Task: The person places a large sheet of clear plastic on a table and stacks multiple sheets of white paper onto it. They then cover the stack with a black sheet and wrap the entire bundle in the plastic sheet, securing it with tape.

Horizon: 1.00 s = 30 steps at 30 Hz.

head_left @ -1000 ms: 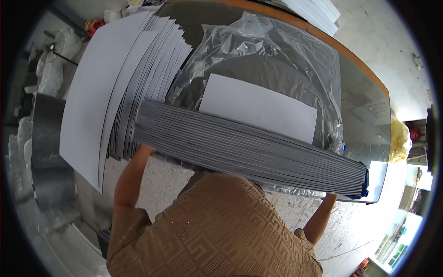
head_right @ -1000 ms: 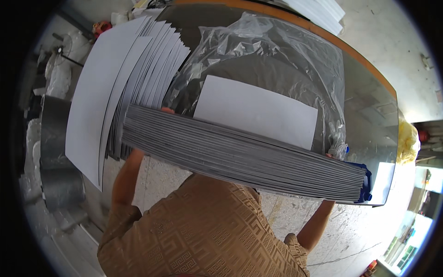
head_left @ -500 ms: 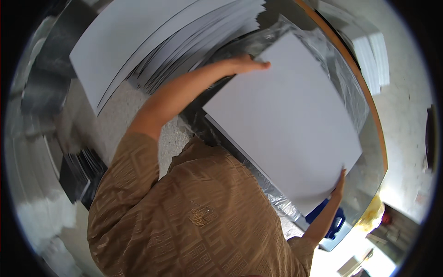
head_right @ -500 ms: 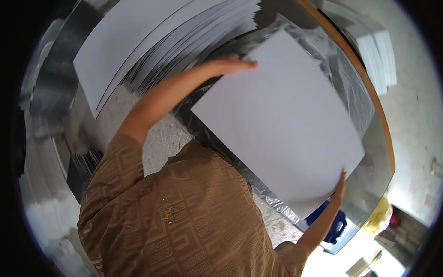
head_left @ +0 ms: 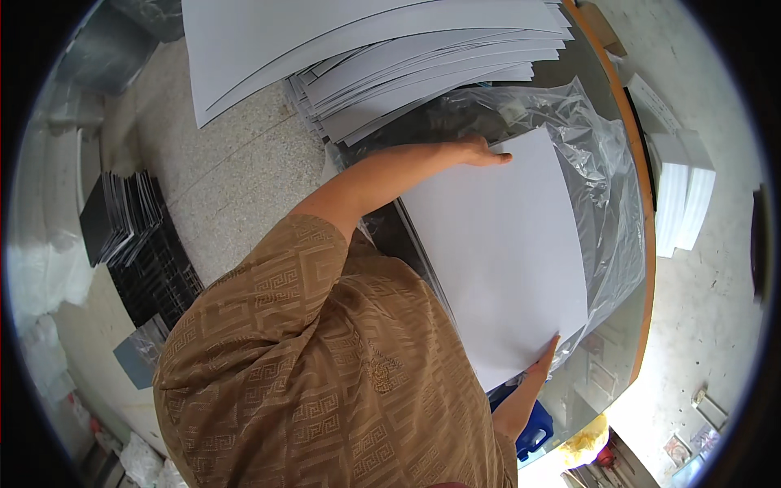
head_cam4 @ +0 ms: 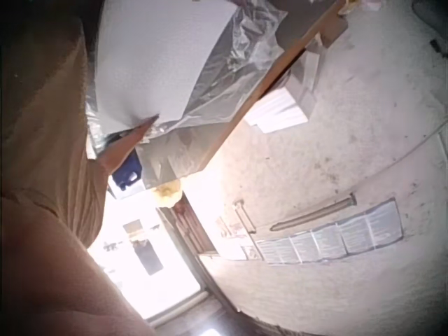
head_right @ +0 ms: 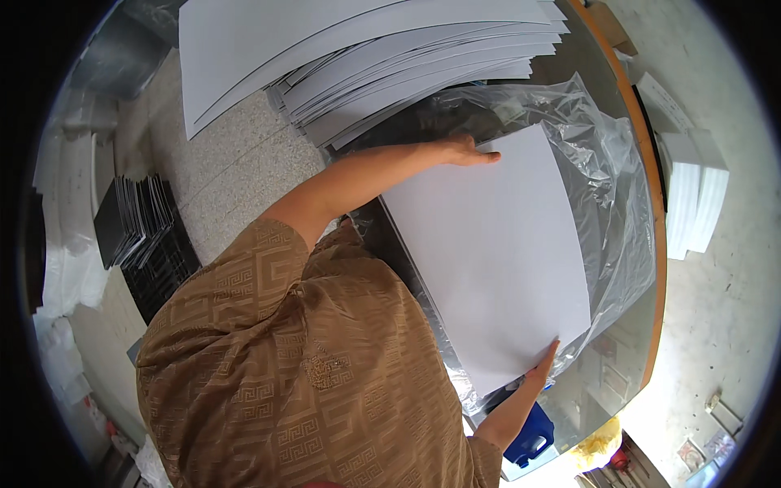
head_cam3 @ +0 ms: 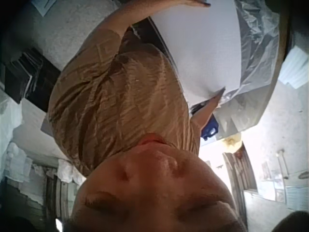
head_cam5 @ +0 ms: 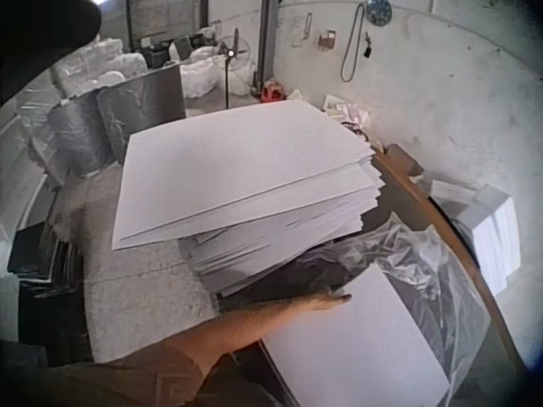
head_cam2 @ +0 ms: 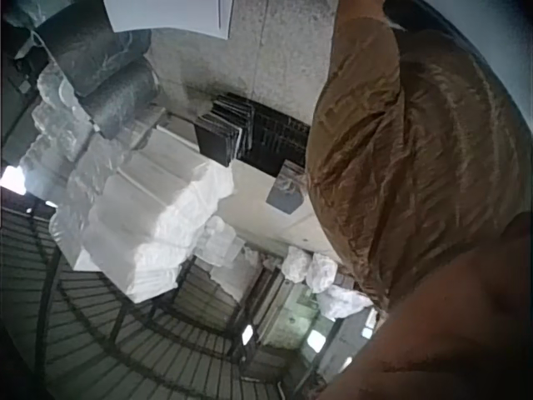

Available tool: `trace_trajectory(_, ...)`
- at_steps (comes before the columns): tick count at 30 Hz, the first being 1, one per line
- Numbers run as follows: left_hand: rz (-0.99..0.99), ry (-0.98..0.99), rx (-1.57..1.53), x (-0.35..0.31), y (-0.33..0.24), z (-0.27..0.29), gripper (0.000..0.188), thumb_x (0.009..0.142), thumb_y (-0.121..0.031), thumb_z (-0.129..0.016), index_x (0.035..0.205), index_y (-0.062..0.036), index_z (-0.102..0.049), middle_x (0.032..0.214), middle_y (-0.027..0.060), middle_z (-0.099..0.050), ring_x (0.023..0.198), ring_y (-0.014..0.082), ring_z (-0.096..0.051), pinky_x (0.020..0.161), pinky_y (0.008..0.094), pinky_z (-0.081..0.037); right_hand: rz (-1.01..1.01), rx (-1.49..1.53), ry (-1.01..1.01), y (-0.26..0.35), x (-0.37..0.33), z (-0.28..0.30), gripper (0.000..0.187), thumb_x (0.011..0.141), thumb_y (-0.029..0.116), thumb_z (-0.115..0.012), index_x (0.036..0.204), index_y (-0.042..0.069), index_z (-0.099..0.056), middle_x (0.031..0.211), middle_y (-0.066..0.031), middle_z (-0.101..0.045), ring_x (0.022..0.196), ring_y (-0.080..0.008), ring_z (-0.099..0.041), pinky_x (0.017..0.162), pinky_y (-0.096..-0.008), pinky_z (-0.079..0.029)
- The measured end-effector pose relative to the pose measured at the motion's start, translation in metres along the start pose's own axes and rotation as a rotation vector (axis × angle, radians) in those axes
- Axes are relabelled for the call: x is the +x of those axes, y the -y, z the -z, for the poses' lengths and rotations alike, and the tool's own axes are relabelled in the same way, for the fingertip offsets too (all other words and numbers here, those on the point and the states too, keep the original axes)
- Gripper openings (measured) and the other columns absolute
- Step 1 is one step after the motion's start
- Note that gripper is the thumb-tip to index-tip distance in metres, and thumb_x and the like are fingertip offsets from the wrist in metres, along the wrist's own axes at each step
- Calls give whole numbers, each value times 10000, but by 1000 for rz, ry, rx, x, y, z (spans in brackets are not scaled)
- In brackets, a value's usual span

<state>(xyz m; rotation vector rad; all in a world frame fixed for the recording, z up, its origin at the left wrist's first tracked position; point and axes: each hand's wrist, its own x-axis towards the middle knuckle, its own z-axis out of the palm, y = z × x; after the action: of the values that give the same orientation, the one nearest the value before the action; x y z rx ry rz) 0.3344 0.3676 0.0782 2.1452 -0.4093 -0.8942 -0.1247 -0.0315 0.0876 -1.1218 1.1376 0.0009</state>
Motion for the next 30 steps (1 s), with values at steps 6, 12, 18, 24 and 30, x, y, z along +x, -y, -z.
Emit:
trace_trajectory(6,54,71,22,-3,-7,-3,1036,637,-826,-540,1065,113,-622,1124,273,-599,1091,358,-578,868,400,-483,2,-16,-25,-5,8,3,794,844,592,-579,1395,54,-386,1391,-81,-442,1258,-239,-435,1024,-400,-380)
trace_trajectory(12,14,-84,-20,1,-1,-12,979,589,-773,-647,875,163,-629,893,264,-643,858,337,-650,712,393,-508,11,-29,-48,-5,13,7,788,843,586,-585,1384,44,-398,1374,-83,-458,1238,-233,-455,1007,-389,-399)
trace_trajectory(18,-2,-74,56,2,-6,-12,970,606,-763,-646,900,161,-631,909,269,-648,865,343,-655,722,385,-515,53,-81,-107,-9,19,24,783,842,580,-592,1372,33,-411,1356,-84,-475,1219,-226,-475,990,-378,-418)
trace_trajectory(24,7,-114,172,7,-9,-11,725,608,-649,-740,835,37,-678,804,186,-682,760,284,-675,696,376,-529,115,-109,-277,-3,1,22,448,866,556,-580,971,131,-487,853,6,-388,744,-133,-395,628,-302,-345)
trace_trajectory(30,364,228,162,-17,-7,19,1023,737,-856,-347,1030,70,-668,1048,219,-663,978,321,-636,684,444,-496,-228,-194,-369,-50,-51,27,561,860,603,-554,998,67,-646,758,-40,-575,622,-151,-553,601,-288,-482)
